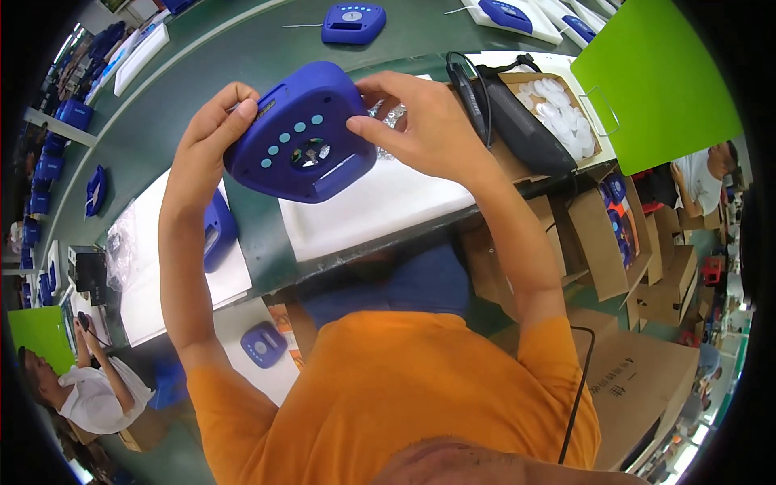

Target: Assembling a blue electronic device by placing internal components and securing them with an electric screwdriver.

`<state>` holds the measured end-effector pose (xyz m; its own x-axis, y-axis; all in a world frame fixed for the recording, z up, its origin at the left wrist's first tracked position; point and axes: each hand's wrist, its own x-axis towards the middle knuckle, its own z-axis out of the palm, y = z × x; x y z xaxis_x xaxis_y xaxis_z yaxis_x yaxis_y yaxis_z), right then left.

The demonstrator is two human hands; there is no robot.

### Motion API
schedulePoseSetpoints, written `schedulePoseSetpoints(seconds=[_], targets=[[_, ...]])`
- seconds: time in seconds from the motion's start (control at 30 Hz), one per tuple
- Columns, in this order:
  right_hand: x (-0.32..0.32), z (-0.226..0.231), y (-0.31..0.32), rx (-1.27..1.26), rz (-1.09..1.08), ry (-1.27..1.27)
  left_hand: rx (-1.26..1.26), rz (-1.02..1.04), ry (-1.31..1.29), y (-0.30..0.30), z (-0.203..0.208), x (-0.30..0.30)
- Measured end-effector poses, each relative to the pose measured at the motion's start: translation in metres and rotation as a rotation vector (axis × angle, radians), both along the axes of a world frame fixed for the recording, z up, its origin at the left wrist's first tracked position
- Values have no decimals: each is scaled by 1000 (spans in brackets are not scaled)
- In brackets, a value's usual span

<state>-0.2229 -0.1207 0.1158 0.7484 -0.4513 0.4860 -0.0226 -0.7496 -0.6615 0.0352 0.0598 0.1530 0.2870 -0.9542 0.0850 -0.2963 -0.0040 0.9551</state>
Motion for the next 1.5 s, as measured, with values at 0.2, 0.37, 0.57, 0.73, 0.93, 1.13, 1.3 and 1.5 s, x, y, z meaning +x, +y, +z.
schedulePoseSetpoints(seconds=[0.2,0.37,0.57,0.73,0.93,1.13,1.3,1.5], targets=[[-22,-20,-19,313,-51,6,64,54,583,-16,-57,14],[-38,-47,-42,645,-139,132,253,-50,204,8,-77,10],[-47,-96,-60,661,-167,290,378,20,-598,25,-84,-11],[-49,-108,-68,654,-95,502,243,140,-933,15,-104,-13],[-49,-81,-61,434,-88,656,-141,146,-1173,-14,-152,3],[-82,-75,-81,441,-195,354,-48,157,-1312,-28,-166,-2],[-109,-69,-107,577,-259,219,-28,174,-1288,-32,-171,3],[-143,-83,-176,525,-461,48,66,159,-1285,-31,-160,-4]])
